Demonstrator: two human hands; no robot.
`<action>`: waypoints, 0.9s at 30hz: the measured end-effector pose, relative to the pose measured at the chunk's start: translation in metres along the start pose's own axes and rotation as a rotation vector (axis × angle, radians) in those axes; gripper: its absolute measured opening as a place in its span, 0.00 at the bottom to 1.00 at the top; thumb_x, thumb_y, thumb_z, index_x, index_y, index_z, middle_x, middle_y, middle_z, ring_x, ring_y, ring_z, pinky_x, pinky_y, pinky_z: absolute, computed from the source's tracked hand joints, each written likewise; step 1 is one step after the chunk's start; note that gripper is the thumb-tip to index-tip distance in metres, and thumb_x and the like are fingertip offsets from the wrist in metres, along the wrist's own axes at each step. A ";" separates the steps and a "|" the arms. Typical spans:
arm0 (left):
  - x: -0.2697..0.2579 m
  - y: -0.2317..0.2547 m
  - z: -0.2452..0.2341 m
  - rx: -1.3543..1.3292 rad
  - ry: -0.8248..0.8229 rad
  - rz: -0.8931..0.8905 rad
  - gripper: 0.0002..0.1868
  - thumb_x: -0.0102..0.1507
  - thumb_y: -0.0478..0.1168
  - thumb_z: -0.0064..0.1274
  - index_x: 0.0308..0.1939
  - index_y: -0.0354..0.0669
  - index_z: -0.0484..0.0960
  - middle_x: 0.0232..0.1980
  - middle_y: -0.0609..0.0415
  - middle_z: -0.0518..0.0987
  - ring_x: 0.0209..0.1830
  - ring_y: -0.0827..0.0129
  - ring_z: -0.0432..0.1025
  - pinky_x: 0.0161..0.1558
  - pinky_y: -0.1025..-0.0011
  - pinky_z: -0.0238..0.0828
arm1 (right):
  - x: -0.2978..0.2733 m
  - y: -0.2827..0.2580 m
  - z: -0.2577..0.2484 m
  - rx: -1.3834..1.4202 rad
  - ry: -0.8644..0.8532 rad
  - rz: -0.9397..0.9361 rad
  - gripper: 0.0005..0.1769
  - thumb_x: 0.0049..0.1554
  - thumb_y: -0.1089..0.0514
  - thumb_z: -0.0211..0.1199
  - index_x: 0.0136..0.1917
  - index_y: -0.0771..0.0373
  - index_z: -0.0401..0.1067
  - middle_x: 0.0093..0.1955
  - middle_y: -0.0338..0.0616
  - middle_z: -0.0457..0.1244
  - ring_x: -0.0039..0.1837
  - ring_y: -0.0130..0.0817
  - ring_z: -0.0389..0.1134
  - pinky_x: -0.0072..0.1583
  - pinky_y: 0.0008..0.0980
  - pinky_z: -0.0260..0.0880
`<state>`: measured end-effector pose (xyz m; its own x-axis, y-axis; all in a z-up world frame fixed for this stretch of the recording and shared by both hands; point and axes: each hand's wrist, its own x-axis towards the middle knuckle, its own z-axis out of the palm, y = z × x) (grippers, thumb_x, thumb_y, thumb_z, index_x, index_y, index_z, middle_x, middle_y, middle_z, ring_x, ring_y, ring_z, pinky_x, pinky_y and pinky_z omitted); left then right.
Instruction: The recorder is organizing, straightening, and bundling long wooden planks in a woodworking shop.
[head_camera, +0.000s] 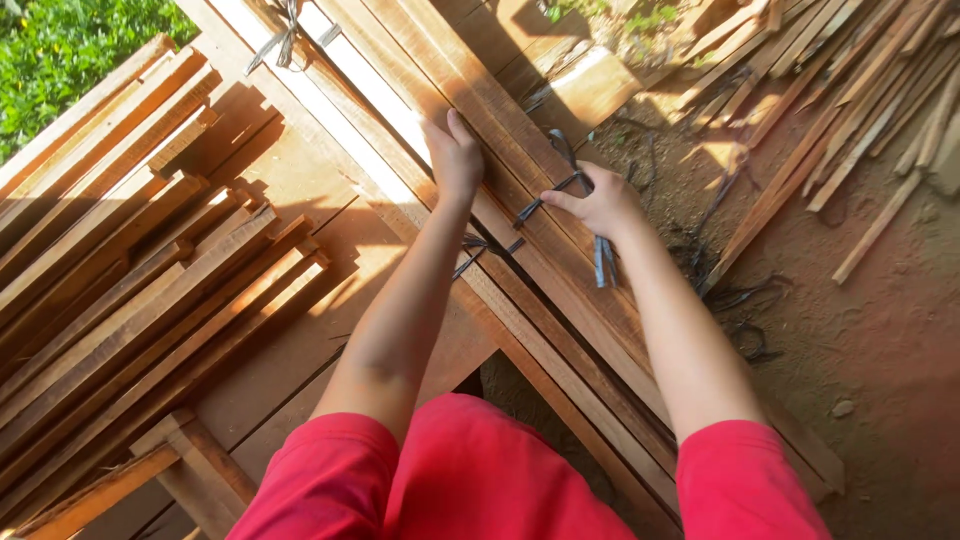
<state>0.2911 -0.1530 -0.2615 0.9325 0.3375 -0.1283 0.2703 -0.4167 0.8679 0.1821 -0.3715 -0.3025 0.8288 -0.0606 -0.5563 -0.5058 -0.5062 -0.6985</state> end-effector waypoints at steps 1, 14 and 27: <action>0.001 0.000 -0.011 0.062 -0.074 0.050 0.25 0.73 0.51 0.42 0.62 0.31 0.64 0.60 0.22 0.71 0.65 0.26 0.66 0.66 0.39 0.64 | -0.006 -0.004 0.001 -0.120 0.232 -0.253 0.34 0.49 0.29 0.74 0.58 0.51 0.77 0.55 0.45 0.71 0.58 0.47 0.72 0.55 0.43 0.71; -0.089 -0.017 -0.214 0.413 -0.188 0.501 0.27 0.69 0.44 0.55 0.69 0.38 0.70 0.71 0.38 0.67 0.73 0.40 0.62 0.68 0.44 0.65 | -0.109 -0.029 0.073 -0.335 0.736 -0.753 0.33 0.53 0.42 0.71 0.66 0.62 0.73 0.67 0.45 0.64 0.64 0.46 0.67 0.63 0.43 0.69; -0.143 -0.033 -0.446 0.547 0.074 0.554 0.25 0.68 0.45 0.57 0.67 0.42 0.72 0.72 0.43 0.66 0.74 0.38 0.58 0.71 0.45 0.61 | -0.259 -0.202 0.174 -0.132 0.497 -0.940 0.29 0.54 0.51 0.73 0.65 0.65 0.73 0.69 0.54 0.62 0.66 0.57 0.66 0.64 0.52 0.68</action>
<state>0.0415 0.1892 -0.0578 0.9528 0.0062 0.3037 -0.1324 -0.8914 0.4334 0.0275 -0.1036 -0.0958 0.8918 0.0732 0.4464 0.3915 -0.6193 -0.6806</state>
